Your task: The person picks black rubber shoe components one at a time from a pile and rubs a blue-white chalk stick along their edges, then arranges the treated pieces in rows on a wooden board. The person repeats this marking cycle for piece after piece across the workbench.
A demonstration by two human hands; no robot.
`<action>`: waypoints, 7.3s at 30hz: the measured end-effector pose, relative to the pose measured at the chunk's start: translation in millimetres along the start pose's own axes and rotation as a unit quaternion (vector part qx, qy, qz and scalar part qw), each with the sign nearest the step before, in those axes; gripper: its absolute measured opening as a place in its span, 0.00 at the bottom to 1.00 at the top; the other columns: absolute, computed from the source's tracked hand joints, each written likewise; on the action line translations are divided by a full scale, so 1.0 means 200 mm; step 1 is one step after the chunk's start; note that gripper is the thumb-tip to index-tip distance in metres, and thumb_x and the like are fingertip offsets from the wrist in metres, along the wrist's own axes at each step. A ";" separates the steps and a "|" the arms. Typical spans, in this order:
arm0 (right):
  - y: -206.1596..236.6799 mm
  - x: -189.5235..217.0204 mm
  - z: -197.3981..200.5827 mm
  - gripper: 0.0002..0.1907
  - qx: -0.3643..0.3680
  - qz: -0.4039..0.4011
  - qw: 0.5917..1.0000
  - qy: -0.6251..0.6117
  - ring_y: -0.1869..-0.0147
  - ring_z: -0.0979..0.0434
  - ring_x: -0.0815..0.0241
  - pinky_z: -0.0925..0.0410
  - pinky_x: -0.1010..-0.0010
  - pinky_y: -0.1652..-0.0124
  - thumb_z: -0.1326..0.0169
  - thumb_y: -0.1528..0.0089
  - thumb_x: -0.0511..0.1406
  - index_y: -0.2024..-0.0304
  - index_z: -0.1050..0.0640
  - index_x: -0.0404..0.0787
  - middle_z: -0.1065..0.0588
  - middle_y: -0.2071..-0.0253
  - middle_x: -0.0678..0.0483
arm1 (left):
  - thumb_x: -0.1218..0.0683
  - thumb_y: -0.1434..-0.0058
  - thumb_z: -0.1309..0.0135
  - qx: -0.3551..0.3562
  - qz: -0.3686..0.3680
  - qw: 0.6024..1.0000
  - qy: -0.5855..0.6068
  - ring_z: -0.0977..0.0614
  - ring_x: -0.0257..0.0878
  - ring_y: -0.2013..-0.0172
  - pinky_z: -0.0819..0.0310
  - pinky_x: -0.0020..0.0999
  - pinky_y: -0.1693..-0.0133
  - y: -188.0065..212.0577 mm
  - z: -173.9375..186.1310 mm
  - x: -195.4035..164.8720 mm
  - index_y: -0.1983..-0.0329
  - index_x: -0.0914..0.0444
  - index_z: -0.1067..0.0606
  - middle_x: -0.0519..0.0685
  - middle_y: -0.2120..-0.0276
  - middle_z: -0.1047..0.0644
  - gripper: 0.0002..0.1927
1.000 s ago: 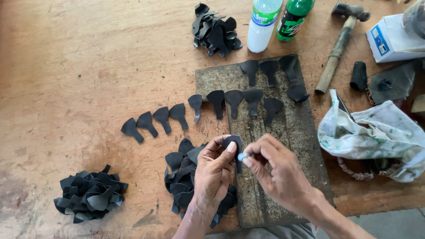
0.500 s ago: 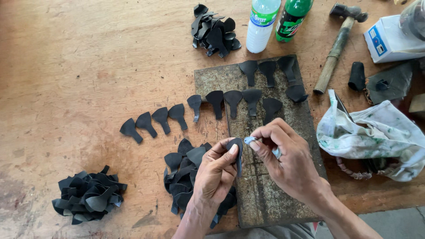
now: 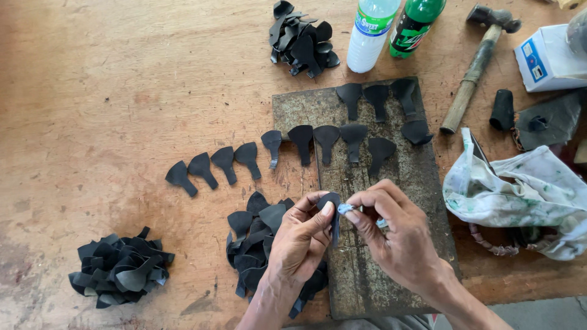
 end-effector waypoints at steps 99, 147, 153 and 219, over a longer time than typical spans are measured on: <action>0.01 -0.08 0.09 0.08 -0.053 -0.111 0.992 -0.042 0.65 0.26 0.69 0.30 0.79 0.69 0.45 0.34 0.38 0.60 0.21 0.39 0.25 0.63 0.58 | 0.66 0.39 0.39 0.082 0.015 0.996 -0.030 0.15 0.40 0.63 0.16 0.33 0.62 0.02 -0.06 0.00 0.44 0.74 0.23 0.59 0.59 0.17 0.19; 0.08 0.02 0.02 0.09 0.039 -0.065 0.996 -0.048 0.64 0.26 0.68 0.28 0.78 0.68 0.45 0.34 0.39 0.61 0.21 0.40 0.25 0.64 0.58 | 0.67 0.37 0.42 0.069 -0.061 0.996 -0.014 0.17 0.37 0.60 0.17 0.29 0.59 0.02 -0.06 -0.06 0.46 0.73 0.24 0.56 0.57 0.19 0.16; 0.01 0.00 0.04 0.10 0.039 -0.100 0.994 -0.015 0.68 0.28 0.66 0.30 0.76 0.71 0.44 0.36 0.40 0.61 0.20 0.39 0.27 0.67 0.57 | 0.68 0.38 0.42 0.064 -0.080 0.994 -0.023 0.16 0.38 0.58 0.17 0.30 0.56 0.02 -0.06 -0.06 0.48 0.73 0.24 0.57 0.57 0.19 0.15; -0.09 0.01 0.09 0.13 0.064 -0.077 0.994 -0.048 0.66 0.27 0.65 0.31 0.72 0.67 0.47 0.34 0.41 0.60 0.22 0.37 0.28 0.65 0.57 | 0.65 0.38 0.41 0.087 0.049 0.995 -0.005 0.17 0.38 0.69 0.20 0.30 0.70 0.01 -0.01 -0.02 0.53 0.71 0.26 0.56 0.66 0.20 0.12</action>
Point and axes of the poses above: each hand's wrist, its own y-axis away from the middle knuckle, its own z-axis out of the back of the hand, x = y × z, the point moved 7 cm from there along -y, towards the middle knuckle
